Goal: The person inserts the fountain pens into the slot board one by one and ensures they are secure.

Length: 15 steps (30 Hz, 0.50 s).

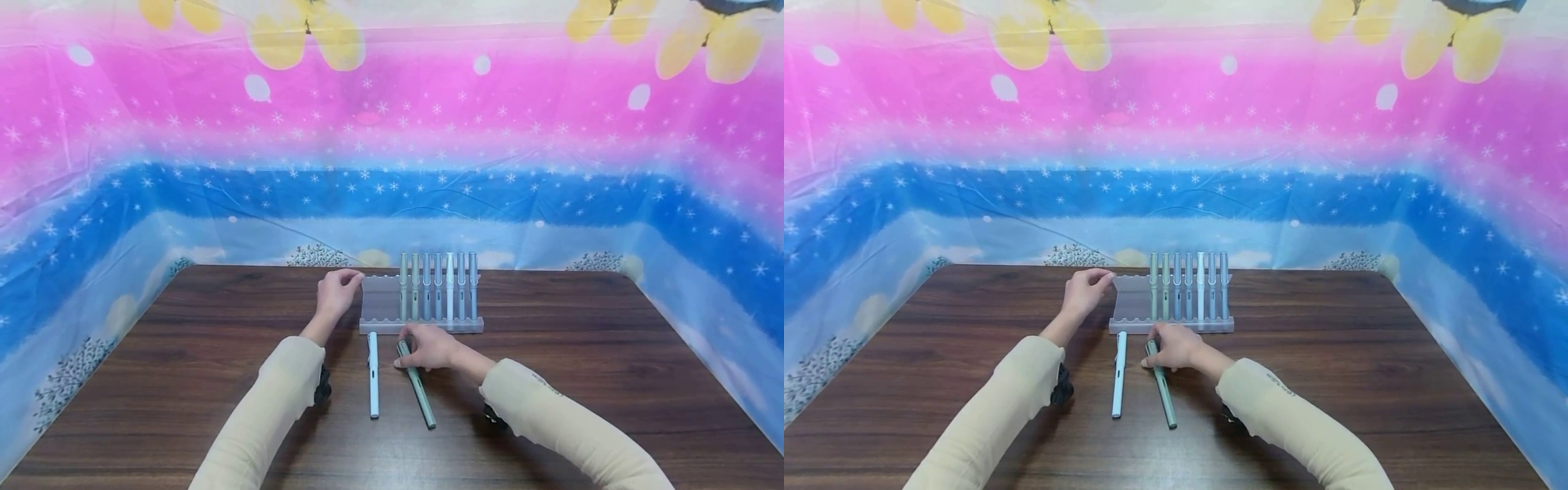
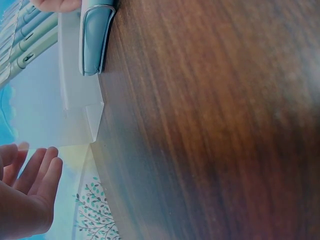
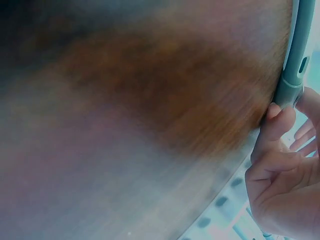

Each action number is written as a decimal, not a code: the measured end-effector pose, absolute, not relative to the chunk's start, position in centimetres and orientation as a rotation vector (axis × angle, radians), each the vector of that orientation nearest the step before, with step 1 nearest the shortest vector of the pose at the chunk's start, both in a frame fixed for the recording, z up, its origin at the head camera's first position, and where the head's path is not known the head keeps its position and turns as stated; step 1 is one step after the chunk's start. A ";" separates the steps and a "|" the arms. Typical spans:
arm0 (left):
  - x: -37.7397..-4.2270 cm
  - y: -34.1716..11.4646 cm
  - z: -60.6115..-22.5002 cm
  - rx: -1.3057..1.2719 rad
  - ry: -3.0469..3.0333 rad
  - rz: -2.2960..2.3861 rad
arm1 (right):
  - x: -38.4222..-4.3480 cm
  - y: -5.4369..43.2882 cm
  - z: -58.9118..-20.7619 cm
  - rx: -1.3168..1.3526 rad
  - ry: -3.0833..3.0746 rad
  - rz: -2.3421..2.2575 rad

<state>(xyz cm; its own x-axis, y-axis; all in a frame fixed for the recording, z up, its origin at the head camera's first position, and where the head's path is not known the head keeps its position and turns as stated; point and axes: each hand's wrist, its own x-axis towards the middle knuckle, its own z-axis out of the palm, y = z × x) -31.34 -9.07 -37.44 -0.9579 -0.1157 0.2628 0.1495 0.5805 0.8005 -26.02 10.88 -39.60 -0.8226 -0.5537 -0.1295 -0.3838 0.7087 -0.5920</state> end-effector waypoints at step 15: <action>-31.4 -9.1 -37.5 -0.039 -2.517 -1.315 | -26.5 11.5 -38.6 -0.854 2.649 -0.909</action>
<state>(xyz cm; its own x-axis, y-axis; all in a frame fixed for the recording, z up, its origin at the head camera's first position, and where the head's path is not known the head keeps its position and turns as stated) -31.44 -9.05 -37.48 -0.9545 -0.1136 0.2757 0.1614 0.5805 0.7981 -26.49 11.55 -38.60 -0.8091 -0.5875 -0.0131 -0.4558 0.6414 -0.6171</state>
